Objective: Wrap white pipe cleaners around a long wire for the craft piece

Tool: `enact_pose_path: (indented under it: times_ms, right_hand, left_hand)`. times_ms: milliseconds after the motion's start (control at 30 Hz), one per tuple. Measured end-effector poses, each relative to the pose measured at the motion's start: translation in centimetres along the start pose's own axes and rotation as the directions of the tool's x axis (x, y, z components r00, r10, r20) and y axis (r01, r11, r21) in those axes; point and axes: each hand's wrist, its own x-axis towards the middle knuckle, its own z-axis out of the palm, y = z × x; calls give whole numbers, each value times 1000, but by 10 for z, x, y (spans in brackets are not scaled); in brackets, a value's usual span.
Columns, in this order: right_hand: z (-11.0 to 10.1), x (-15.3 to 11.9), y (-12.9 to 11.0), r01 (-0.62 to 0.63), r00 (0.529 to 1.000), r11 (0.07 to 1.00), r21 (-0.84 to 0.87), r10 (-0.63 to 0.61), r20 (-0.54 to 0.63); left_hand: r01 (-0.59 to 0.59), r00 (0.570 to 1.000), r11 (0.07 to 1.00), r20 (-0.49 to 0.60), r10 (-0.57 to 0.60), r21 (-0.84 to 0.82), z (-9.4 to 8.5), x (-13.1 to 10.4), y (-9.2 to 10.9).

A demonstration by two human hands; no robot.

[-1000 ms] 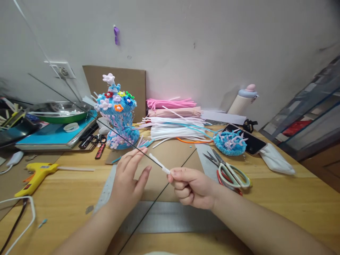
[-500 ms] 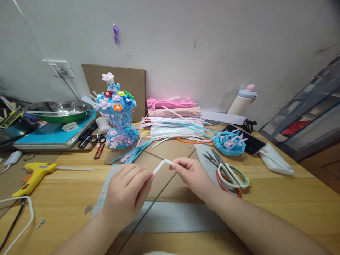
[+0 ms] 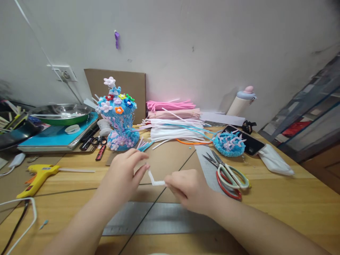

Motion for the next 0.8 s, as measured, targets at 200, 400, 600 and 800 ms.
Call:
enact_pose_path:
  times_ms: [200,400,600,800]
  right_hand:
    - [-3,12,9,-553,801,427,716,508,316]
    - [-4,8,7,-633,706,12,774,420,570]
    - [-3,10,-2,-536,816,479,695,505,281]
    - [-10,7,-11,-389,920,844,369,377,107]
  left_hand:
    - [-348,869,919,-304,391,186,7,-15,8]
    - [-395,861,894,-255,441,214,18,-15,11]
    - [-318,890,936,-294,349,150,20,-16,11]
    - [-303,934,952,-188,305,43,20,-18,4]
